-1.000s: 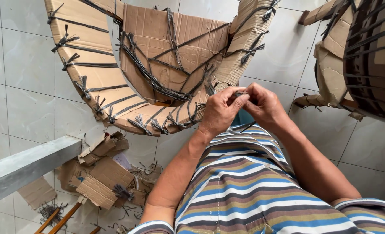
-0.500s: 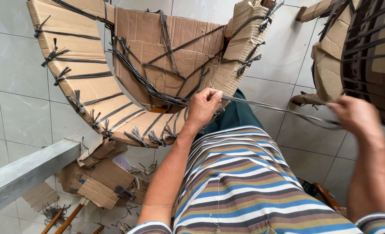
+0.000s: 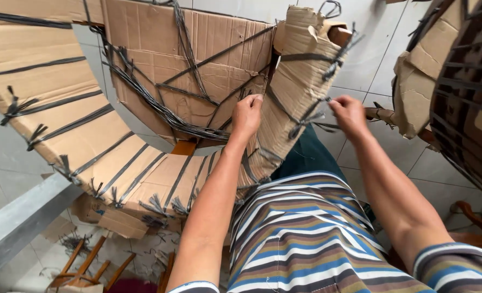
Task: Wrapping a chair frame with cardboard padding and securing it with plastic ties
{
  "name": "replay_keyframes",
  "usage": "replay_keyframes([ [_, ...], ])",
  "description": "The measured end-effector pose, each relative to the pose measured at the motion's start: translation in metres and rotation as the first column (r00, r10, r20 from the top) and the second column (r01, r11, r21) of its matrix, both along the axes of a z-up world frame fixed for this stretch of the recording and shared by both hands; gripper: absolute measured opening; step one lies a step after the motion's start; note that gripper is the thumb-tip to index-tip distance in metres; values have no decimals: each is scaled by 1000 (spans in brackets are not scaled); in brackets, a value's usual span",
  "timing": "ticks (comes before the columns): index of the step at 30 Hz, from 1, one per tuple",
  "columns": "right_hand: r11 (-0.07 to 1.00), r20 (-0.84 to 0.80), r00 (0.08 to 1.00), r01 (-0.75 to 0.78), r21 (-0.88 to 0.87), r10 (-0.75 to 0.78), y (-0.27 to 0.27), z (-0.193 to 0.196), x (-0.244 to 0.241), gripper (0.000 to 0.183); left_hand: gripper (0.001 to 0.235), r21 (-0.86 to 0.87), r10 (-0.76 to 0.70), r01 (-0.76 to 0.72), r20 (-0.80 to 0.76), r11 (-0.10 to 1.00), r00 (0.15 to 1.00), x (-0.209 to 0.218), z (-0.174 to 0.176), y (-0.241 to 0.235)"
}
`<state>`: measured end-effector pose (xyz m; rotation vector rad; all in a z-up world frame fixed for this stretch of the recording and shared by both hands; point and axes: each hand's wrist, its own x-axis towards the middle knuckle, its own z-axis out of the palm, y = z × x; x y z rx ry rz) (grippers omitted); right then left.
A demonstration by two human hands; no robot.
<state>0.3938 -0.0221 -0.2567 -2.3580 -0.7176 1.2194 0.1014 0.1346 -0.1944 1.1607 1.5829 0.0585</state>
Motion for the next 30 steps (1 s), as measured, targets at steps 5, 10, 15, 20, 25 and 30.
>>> replay_keyframes([
  [5, 988, -130, 989, -88, -126, 71, 21, -19, -12, 22, 44, -137, 41, -38, 21, 990, 999, 22, -41, 3],
  [10, 960, -270, 957, -166, -226, 102, 41, -18, -17, 24, 52, -282, 125, -118, 4, 952, 992, 48, -87, 2],
  [15, 936, -379, 923, -194, -294, 72, 42, -8, -7, 27, 40, -244, 460, -450, -18, 859, 888, 70, -136, -16],
  [20, 936, -475, 879, -196, -293, 35, 62, 26, -5, 33, 45, 32, 170, -169, -74, 985, 983, 55, -68, 25],
  [25, 960, -540, 840, -191, -206, 51, 85, 70, 5, 39, 28, 479, 6, 20, -52, 877, 999, 16, 10, 55],
  [30, 981, -469, 883, -64, -184, -30, 60, 124, 17, 31, 29, 672, 118, -112, 36, 732, 992, -16, 56, 71],
])
